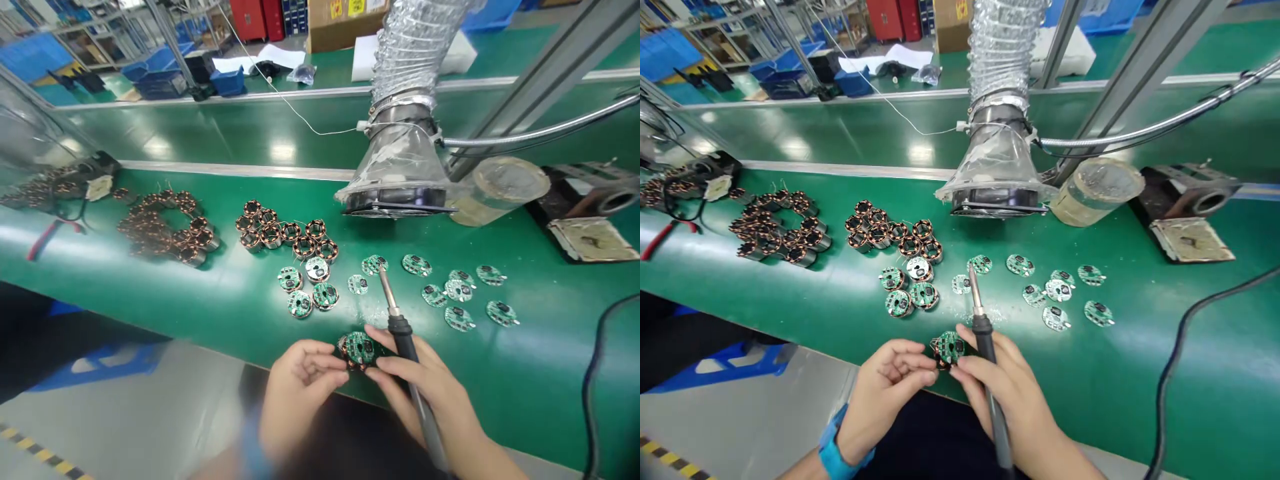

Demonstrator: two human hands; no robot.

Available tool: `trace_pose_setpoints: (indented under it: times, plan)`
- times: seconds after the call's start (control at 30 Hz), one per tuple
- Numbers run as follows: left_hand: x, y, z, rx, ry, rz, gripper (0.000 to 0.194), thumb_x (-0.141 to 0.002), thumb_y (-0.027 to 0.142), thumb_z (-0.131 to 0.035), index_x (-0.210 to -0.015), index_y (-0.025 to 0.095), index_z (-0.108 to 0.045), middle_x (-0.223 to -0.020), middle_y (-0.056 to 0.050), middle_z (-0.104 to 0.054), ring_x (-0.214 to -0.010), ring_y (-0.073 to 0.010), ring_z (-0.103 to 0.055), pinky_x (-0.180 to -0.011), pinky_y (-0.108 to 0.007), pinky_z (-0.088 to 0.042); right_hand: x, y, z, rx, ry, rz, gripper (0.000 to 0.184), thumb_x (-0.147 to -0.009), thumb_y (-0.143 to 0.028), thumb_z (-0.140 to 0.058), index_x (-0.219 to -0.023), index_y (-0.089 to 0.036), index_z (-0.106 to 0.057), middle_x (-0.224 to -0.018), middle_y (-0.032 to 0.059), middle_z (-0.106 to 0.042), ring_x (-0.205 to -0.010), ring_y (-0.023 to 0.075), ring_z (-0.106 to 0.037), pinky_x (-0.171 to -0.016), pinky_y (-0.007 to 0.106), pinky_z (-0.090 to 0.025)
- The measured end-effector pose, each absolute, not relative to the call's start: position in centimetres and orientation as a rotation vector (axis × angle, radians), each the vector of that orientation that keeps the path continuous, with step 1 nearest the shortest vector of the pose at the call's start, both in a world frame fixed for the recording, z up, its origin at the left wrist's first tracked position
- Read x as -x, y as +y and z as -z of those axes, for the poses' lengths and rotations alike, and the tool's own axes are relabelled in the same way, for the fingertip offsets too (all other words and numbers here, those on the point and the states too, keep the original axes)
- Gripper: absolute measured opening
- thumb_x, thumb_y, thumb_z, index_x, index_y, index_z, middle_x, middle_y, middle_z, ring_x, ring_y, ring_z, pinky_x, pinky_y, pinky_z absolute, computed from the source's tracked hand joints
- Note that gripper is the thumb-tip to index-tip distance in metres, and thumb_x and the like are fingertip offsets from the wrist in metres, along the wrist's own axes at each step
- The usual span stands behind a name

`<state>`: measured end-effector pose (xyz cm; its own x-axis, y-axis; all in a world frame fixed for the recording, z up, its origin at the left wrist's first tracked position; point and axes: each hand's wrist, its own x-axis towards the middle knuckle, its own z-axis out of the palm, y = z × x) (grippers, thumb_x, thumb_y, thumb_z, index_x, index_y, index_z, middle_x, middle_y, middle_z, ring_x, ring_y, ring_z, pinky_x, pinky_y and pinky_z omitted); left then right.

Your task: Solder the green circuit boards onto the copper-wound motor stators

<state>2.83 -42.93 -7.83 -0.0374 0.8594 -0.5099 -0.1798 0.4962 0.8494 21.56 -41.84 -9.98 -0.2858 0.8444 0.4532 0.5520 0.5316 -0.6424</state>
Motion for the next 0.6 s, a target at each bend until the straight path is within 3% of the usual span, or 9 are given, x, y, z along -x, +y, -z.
trace_pose_setpoints:
  times: [0.1, 0.27, 0.43, 0.6]
  plan:
    - [-2.9, -42.8, 7.7, -0.633, 1.328, -0.904, 0.014, -0.063, 0.008, -0.072, -0.074, 0.013, -0.067, -0.072, -0.005, -0.074, -0.068, -0.0146, -0.069, -0.069, -0.024, -0.056, -20.1, -41.8, 10.5, 1.040, -2.013, -0.466, 0.027, -0.076, -0.010, -0.061, -0.098, -0.021, -0.050, -0.114, 0.0092, -0.062, -0.105, 0.0182, -0.059, -0.087, 0.034, -0.051]
    - [-3.4, -42.6, 7.7, -0.801, 1.381, -0.930, 0.004, -0.068, 0.012, -0.069, -0.071, 0.015, -0.071, -0.070, -0.004, -0.071, -0.063, -0.0152, -0.066, -0.063, -0.025, -0.055, -20.0, -41.7, 10.2, 1.074, -1.962, -0.531, 0.026, -0.078, -0.010, -0.058, -0.098, -0.023, -0.047, -0.106, 0.0068, -0.063, -0.098, 0.0161, -0.062, -0.079, 0.030, -0.054]
    - [-3.2, -42.2, 6.7, -1.518, 1.487, -0.876, 0.015, -0.081, 0.016, -0.058, -0.082, 0.022, -0.072, -0.078, -0.005, -0.069, -0.075, -0.0180, -0.064, -0.070, -0.028, -0.053, -20.0, -41.5, 9.9, 1.064, -1.962, -0.564, 0.025, -0.079, -0.010, -0.058, -0.096, -0.023, -0.047, -0.105, 0.0062, -0.063, -0.096, 0.0157, -0.063, -0.079, 0.030, -0.054]
    - [-2.2, -41.8, 6.1, -1.734, 1.330, -0.679, 0.020, -0.084, 0.018, -0.053, -0.096, 0.024, -0.068, -0.086, -0.006, -0.067, -0.082, -0.0197, -0.062, -0.076, -0.031, -0.052, -20.0, -41.6, 9.8, 1.079, -1.990, -0.540, 0.027, -0.079, -0.010, -0.058, -0.100, -0.024, -0.047, -0.106, 0.0062, -0.063, -0.098, 0.0156, -0.062, -0.081, 0.031, -0.054]
